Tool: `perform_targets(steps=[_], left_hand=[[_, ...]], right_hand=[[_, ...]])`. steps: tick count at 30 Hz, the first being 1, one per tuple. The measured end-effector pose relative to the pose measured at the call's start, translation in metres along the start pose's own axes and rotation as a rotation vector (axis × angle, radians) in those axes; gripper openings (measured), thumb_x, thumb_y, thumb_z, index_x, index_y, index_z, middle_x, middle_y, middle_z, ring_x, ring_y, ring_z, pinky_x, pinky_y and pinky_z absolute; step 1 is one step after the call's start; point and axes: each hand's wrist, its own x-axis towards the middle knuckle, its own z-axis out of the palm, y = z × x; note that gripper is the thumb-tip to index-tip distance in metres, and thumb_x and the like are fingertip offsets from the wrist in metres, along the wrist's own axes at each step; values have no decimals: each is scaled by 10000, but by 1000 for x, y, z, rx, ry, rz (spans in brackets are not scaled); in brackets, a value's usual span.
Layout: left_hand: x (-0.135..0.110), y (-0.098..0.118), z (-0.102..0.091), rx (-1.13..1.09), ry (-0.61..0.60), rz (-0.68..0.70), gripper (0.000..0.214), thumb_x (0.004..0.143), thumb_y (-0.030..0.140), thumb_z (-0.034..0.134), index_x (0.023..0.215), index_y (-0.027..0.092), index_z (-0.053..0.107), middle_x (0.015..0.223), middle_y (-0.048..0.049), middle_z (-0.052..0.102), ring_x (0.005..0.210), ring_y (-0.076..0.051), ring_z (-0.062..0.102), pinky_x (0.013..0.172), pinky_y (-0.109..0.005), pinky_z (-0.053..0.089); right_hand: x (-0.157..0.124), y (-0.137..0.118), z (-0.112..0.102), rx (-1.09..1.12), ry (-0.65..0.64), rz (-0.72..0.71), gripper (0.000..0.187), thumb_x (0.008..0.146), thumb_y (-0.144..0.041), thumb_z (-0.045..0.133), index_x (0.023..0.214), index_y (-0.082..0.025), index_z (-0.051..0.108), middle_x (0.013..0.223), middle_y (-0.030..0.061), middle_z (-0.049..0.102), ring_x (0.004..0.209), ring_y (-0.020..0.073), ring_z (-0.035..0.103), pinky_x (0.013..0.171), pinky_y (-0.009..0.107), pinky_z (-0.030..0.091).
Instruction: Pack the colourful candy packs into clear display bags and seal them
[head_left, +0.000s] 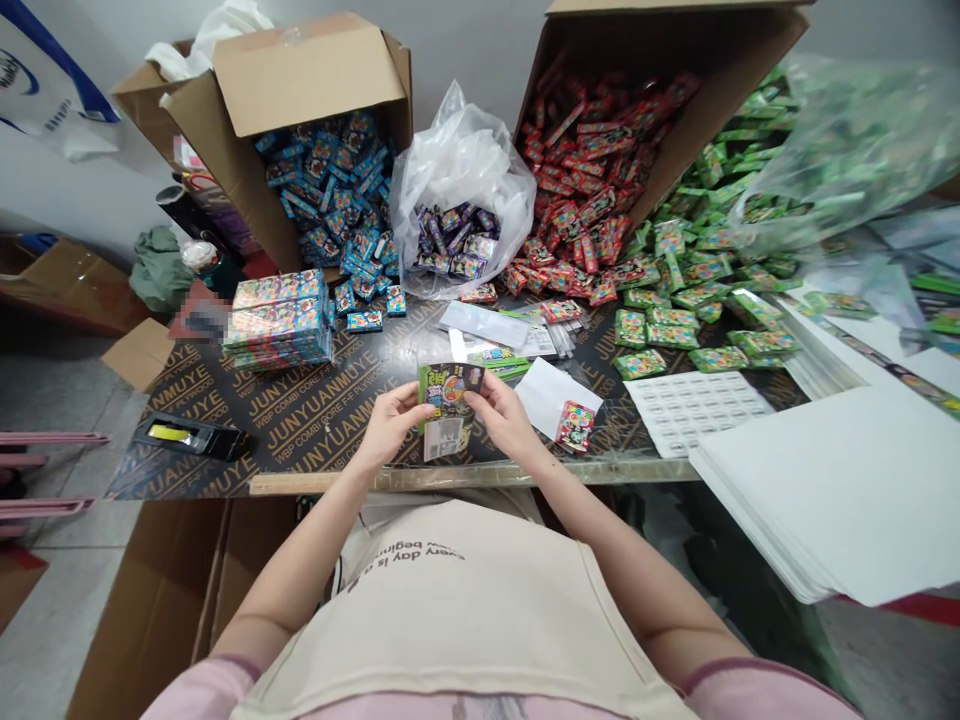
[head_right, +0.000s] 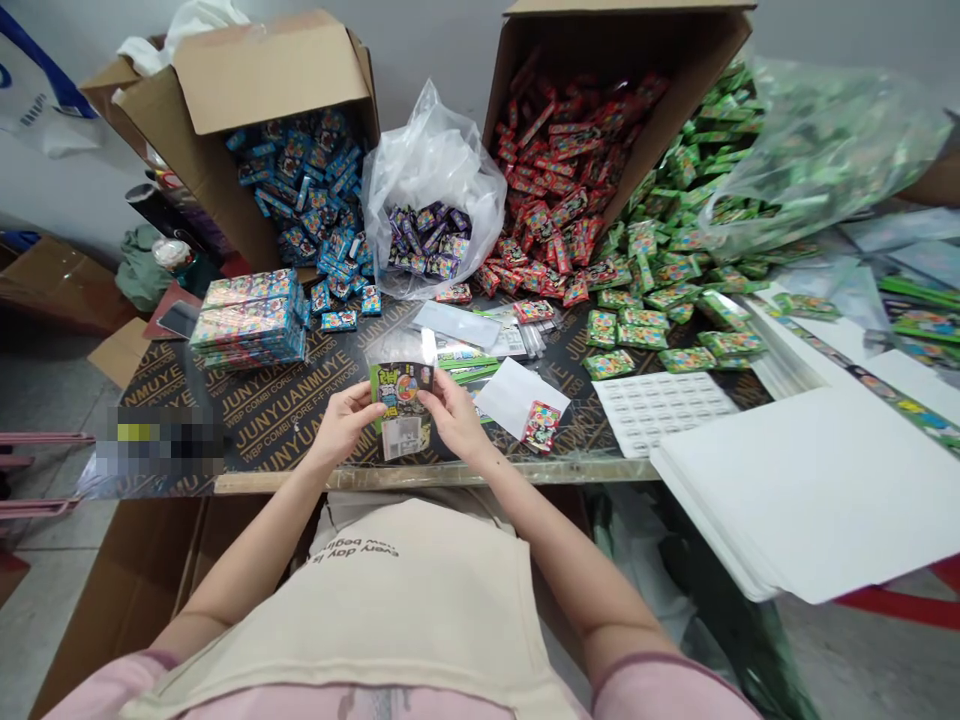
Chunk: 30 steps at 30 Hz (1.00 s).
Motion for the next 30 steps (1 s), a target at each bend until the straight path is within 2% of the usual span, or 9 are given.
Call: perform_targets(steps=[3, 7, 9, 14, 16, 19, 23, 27, 30], left_hand=[[0, -5, -2, -3, 44, 4, 369, 627, 316, 821, 948, 154, 737, 953, -65, 753, 862, -225, 691, 841, -339, 527], [2, -24, 6, 0, 73, -33, 368, 547, 317, 857, 853, 145, 746, 875, -53, 763, 803, -224, 698, 822, -365, 550], [2, -30, 13, -11, 86, -59, 369, 515, 331, 869, 807, 140, 745, 840, -49, 763, 775, -225, 700, 804, -373, 561], [-6, -8, 15, 58, 77, 4, 336, 569, 328, 851, 838, 150, 755, 856, -47, 765, 775, -216, 709, 787, -352, 574], [-7, 9, 9, 108, 16, 23, 326, 582, 304, 850, 859, 158, 757, 857, -47, 765, 769, -207, 711, 766, -336, 579], [-3, 26, -5, 141, -10, 42, 304, 582, 303, 855, 824, 151, 753, 827, -52, 763, 740, -195, 710, 726, -310, 578], [0, 24, -18, 146, 77, 54, 321, 600, 338, 843, 838, 146, 745, 820, -55, 758, 736, -200, 709, 699, -305, 573], [-8, 10, -17, 151, -83, -63, 397, 599, 365, 838, 906, 131, 745, 827, -78, 756, 817, -245, 716, 759, -346, 574], [-15, 3, -15, 155, -71, -89, 387, 620, 395, 818, 892, 132, 738, 812, -77, 754, 787, -231, 714, 699, -312, 575]], right_hand=[[-2, -4, -3, -115, 20, -31, 342, 846, -502, 597, 1021, -210, 617, 1002, 43, 686, 963, 219, 620, 891, 357, 482], [5, -13, 6, 101, 195, 18, 468, 874, -628, 473, 937, -206, 665, 915, 53, 708, 937, 216, 639, 866, 351, 500], [9, -19, 13, 184, 307, 31, 461, 848, -631, 515, 820, -202, 681, 802, 45, 710, 850, 202, 655, 828, 339, 515], [6, -28, 20, 199, 396, -66, 436, 813, -630, 577, 756, -211, 686, 705, 17, 689, 769, 181, 665, 761, 309, 534], [2, -25, 18, 178, 364, -109, 481, 801, -685, 545, 858, -226, 679, 777, 17, 698, 836, 194, 674, 759, 312, 546], [-4, -12, 12, 43, 173, -95, 514, 700, -623, 706, 1049, -252, 639, 935, 17, 710, 921, 212, 671, 786, 322, 551], [-13, 12, 5, -36, -73, 88, 401, 682, -458, 780, 979, -217, 661, 915, 32, 732, 863, 223, 687, 770, 352, 561], [-17, 21, 0, 11, -45, 114, 311, 735, -425, 733, 941, -203, 659, 914, 29, 740, 856, 217, 694, 797, 363, 563], [-19, 21, -3, 29, -77, 147, 348, 725, -393, 743, 1005, -210, 644, 967, 31, 738, 878, 218, 702, 819, 369, 568]])
